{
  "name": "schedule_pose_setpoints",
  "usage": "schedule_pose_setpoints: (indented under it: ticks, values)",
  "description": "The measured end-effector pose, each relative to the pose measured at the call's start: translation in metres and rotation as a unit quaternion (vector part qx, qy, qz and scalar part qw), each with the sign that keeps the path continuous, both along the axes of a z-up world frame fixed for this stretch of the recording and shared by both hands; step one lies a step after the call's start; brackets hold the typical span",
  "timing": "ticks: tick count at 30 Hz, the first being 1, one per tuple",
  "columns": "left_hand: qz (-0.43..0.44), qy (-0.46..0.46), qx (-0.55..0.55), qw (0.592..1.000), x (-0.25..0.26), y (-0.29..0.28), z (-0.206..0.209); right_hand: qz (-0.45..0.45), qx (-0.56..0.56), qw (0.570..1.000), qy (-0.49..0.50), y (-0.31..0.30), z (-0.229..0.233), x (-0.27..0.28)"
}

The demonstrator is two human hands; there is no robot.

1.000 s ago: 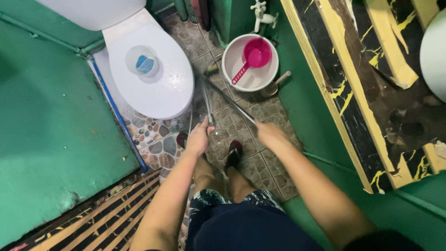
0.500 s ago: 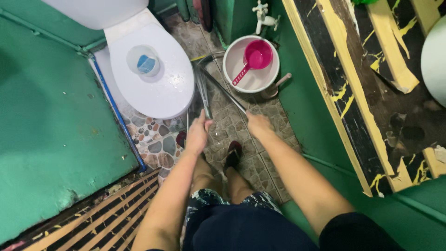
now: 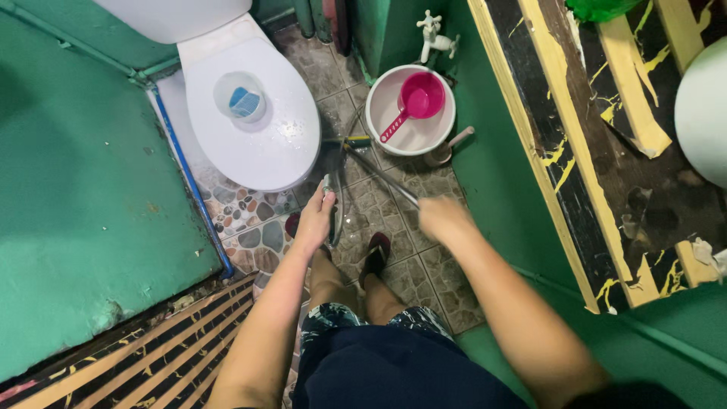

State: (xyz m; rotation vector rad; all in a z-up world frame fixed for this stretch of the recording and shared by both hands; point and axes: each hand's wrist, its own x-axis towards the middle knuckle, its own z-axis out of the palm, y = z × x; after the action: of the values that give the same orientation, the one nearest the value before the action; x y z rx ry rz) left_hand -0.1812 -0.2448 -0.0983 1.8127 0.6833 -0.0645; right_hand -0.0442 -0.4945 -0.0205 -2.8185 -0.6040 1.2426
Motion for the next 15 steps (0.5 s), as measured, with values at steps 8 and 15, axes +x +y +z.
schedule_pose_setpoints:
  ticks: [8, 15]
  values:
    - [0.027, -0.016, 0.009, 0.999, -0.007, 0.010, -0.019, 0.228, 0.056, 0.963, -0.129, 0.115, -0.036, 0.079]
    - [0.084, -0.164, -0.134, 0.974, -0.020, 0.034, -0.027, 0.135, -0.005, 0.989, -0.057, 0.238, -0.015, -0.047]
